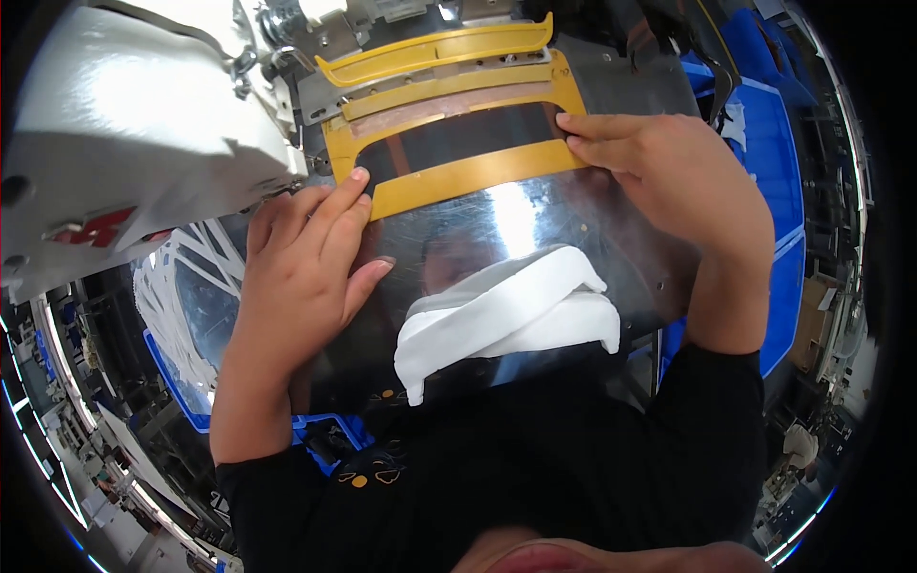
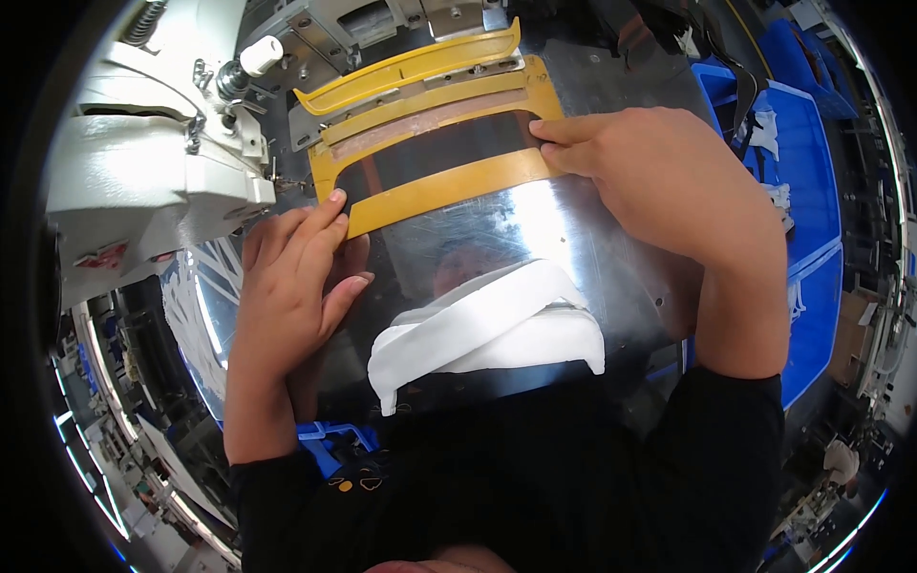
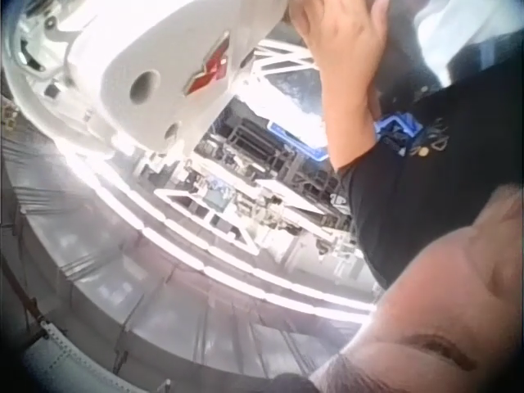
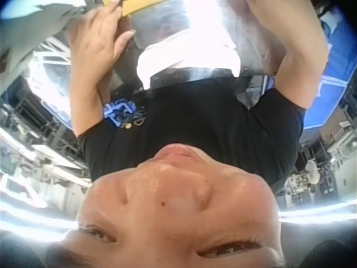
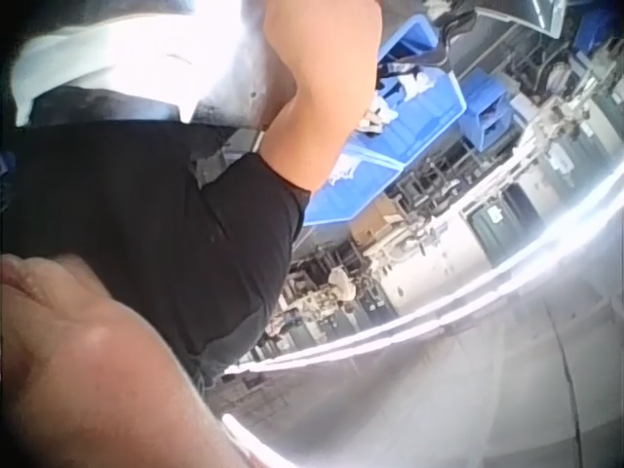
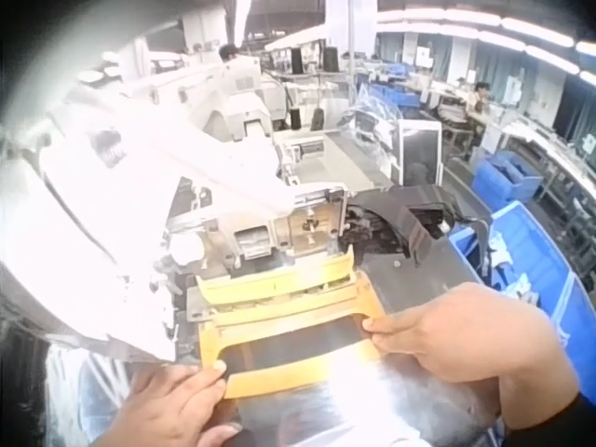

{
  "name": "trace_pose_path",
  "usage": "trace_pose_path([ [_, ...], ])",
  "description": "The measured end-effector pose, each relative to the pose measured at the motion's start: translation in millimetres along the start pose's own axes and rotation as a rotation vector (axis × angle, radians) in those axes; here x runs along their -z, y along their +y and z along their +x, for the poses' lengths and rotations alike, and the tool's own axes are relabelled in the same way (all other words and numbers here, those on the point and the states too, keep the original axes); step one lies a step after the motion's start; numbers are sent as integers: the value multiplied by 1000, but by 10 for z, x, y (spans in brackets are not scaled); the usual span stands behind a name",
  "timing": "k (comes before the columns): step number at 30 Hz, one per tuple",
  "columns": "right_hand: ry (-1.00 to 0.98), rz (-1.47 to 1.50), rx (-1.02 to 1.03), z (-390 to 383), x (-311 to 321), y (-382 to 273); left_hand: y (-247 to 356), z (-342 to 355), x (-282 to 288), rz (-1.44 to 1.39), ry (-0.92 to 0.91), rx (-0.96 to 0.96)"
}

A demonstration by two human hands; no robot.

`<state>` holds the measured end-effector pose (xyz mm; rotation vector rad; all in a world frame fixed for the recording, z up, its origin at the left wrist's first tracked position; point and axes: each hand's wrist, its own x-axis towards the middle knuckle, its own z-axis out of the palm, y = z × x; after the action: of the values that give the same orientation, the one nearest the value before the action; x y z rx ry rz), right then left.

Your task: The recorder uses a sewing machine to attach leather/fabric components together in a workshop environment.

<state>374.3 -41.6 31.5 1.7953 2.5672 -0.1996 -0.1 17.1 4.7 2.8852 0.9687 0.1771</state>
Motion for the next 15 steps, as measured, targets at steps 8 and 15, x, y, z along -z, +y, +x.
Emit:
trace_pose_path([
  [8,7,64,86,-2,70,39,-6,-38,-19,70,24,-60],
  [15,181,563,44,221,-94,374,-78,-37,-24,-38,62,-61],
])
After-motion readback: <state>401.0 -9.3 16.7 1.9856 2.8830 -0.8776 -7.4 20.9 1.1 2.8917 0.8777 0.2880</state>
